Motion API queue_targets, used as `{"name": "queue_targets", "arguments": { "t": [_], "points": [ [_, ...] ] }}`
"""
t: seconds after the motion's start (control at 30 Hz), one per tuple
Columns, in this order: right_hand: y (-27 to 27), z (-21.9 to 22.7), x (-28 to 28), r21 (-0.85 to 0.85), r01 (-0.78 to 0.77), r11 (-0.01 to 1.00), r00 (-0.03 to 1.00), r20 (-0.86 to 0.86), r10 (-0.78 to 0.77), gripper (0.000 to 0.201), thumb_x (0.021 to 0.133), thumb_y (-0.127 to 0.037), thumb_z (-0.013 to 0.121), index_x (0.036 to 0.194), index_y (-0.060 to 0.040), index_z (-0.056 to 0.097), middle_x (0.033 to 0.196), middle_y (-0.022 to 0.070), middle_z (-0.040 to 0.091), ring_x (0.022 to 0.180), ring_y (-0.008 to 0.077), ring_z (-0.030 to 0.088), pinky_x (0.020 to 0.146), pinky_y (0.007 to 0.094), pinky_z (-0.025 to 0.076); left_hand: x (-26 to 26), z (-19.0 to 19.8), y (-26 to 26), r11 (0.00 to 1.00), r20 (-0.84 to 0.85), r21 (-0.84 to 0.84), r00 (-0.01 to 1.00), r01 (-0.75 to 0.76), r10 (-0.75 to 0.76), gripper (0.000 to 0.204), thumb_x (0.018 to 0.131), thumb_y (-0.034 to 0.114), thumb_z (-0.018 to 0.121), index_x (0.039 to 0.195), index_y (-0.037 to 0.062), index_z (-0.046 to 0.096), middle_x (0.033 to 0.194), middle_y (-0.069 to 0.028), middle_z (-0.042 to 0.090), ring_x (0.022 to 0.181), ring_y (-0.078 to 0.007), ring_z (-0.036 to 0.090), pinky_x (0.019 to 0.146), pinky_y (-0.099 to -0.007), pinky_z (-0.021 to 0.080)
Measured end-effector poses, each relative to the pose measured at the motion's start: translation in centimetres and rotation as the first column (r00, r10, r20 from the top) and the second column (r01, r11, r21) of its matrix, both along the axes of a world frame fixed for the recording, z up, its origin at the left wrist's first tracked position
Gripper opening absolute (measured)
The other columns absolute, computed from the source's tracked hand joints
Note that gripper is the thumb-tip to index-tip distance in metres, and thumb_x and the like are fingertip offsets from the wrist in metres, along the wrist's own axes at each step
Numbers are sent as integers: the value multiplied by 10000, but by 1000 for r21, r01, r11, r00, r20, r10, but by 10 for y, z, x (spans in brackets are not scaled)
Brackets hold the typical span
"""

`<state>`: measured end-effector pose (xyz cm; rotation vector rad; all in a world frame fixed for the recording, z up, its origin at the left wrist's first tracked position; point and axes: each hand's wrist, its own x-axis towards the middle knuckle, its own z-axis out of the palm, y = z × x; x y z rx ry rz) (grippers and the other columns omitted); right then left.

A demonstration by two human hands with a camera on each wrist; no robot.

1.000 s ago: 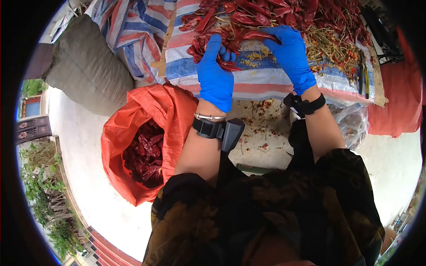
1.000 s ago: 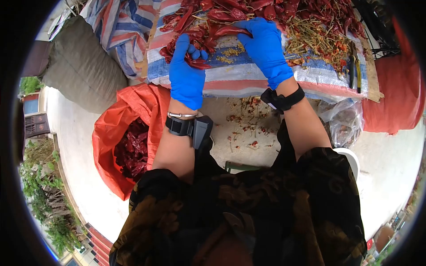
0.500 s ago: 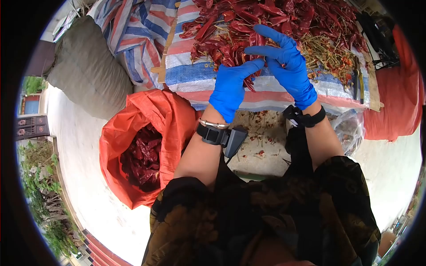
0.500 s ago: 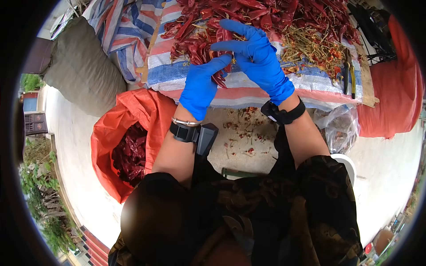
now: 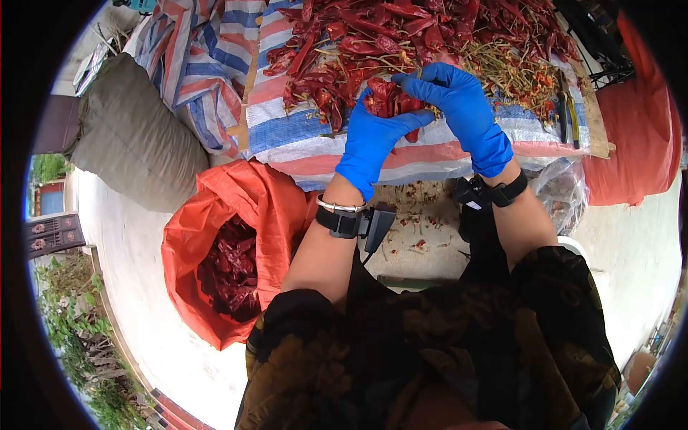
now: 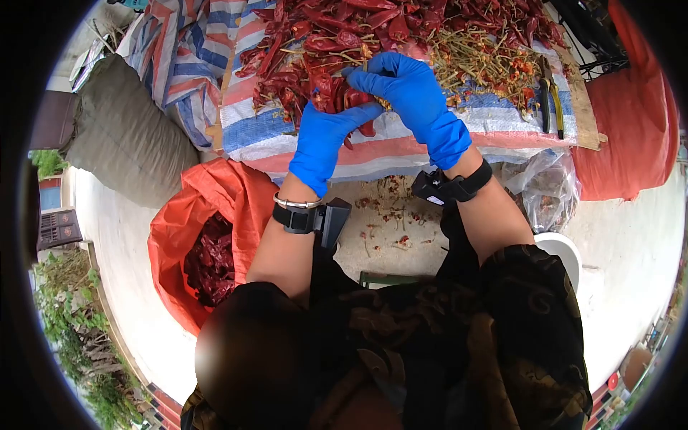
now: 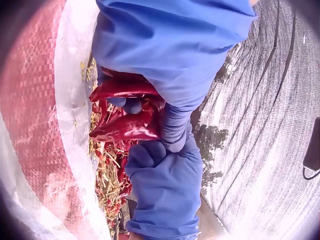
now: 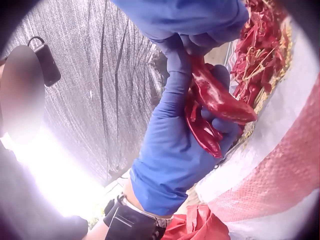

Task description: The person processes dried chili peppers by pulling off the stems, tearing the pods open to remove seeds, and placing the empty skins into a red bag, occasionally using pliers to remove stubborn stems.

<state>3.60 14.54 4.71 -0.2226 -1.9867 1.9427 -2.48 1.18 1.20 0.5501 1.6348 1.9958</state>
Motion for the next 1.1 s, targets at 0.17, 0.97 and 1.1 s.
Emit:
{"name": "queue_targets", "arguments": {
  "t": [0.17, 0.97, 1.1],
  "points": [
    [4, 5, 7, 93, 13, 996, 988, 149, -27, 116, 774, -158, 660, 755, -52, 617, 597, -48, 452, 531, 51, 357, 493, 217, 303, 8, 10, -1, 998, 53, 53, 998, 13, -16, 416, 608, 89, 782, 955, 12, 565, 873, -53, 629, 770, -110, 588, 697, -251, 492],
    [-11, -3, 12, -316, 129, 940, 980, -104, -169, 141, 830, -137, 571, 929, -36, 580, 688, -14, 530, 504, 31, 310, 463, 183, 257, 13, 21, -2, 994, 227, 60, 969, 89, -100, 331, 641, 67, 746, 935, 36, 596, 850, -34, 625, 740, -103, 588, 658, -242, 485],
    [63, -10, 14, -575, 258, 777, 921, -97, -378, 157, 843, -104, 549, 959, -6, 587, 725, -23, 520, 536, 37, 295, 485, 191, 257, 24, 25, -7, 990, 263, 40, 955, 134, -140, 308, 672, 60, 721, 952, 25, 596, 855, -34, 623, 756, -105, 584, 685, -240, 480]
  ]
}}
